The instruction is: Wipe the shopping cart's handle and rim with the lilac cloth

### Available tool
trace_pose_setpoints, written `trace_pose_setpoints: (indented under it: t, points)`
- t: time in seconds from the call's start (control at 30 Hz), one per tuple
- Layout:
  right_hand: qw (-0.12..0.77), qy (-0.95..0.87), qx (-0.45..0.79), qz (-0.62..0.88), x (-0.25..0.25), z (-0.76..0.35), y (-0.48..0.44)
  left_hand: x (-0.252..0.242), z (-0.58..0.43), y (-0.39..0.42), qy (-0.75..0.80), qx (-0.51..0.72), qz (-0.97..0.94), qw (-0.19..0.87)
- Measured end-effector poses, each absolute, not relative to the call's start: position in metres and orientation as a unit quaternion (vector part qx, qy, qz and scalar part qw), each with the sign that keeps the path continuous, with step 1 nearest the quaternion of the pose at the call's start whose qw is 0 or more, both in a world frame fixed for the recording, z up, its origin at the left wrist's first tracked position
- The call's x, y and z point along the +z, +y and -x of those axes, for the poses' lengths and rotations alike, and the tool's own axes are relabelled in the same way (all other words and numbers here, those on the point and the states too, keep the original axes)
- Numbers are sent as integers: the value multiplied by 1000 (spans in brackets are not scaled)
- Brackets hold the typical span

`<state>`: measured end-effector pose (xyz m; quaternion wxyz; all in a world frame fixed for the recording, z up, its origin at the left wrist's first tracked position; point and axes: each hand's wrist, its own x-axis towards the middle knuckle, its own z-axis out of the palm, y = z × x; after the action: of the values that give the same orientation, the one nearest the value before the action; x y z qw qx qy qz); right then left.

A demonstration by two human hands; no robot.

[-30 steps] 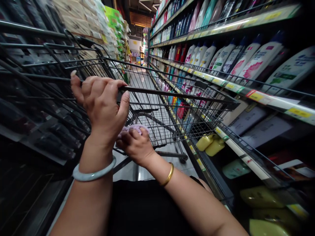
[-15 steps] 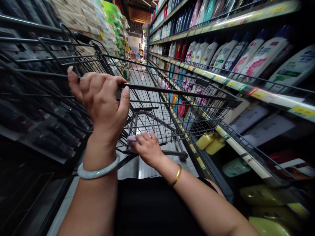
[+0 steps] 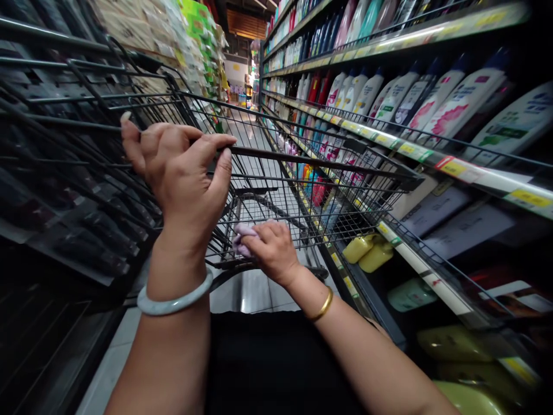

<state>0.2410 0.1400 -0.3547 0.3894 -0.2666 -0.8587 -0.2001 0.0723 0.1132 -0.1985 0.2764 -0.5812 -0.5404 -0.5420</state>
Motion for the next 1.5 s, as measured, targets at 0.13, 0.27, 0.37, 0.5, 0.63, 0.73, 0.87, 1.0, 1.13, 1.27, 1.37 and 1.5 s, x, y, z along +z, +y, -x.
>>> trace_pose_setpoints:
  t: [0.13, 0.27, 0.37, 0.5, 0.63, 0.73, 0.87, 1.0, 1.13, 1.27, 1.37, 1.5]
  points:
    - [378, -858, -209, 277, -347, -243, 141, -197, -74, 113, -552, -539, 573, 278]
    - [324, -888, -202, 257, -363, -237, 135, -193, -73, 110, -573, -523, 573, 264]
    - [320, -892, -187, 260, -362, -235, 131, -192, -70, 109, -576, -520, 574, 262]
    - [332, -882, -174, 284, -351, -245, 134, -192, -68, 108, -582, -519, 571, 258]
    - [264, -910, -134, 289, -365, -261, 135, -189, -67, 106, -592, -499, 578, 256]
    - [184, -936, -92, 286, -381, -276, 132, -186, -67, 107, -590, -505, 571, 266]
    - [186, -925, -85, 321, -377, -299, 129, -182, -68, 112, -605, -502, 559, 263]
    - [328, -868, -142, 346, -348, -311, 131, -178, -82, 116, -629, -475, 548, 279]
    - [402, -827, -187, 345, -339, -306, 140, -180, -99, 114, -595, -474, 602, 243]
    - [405, -828, -230, 312, -358, -296, 151, -189, -99, 119, -570, -467, 626, 254]
    - [402, -833, -253, 282, -358, -298, 152, -194, -92, 125, -571, -465, 616, 280]
    - [438, -809, -237, 313, -329, -305, 148, -193, -91, 126, -582, -456, 604, 296]
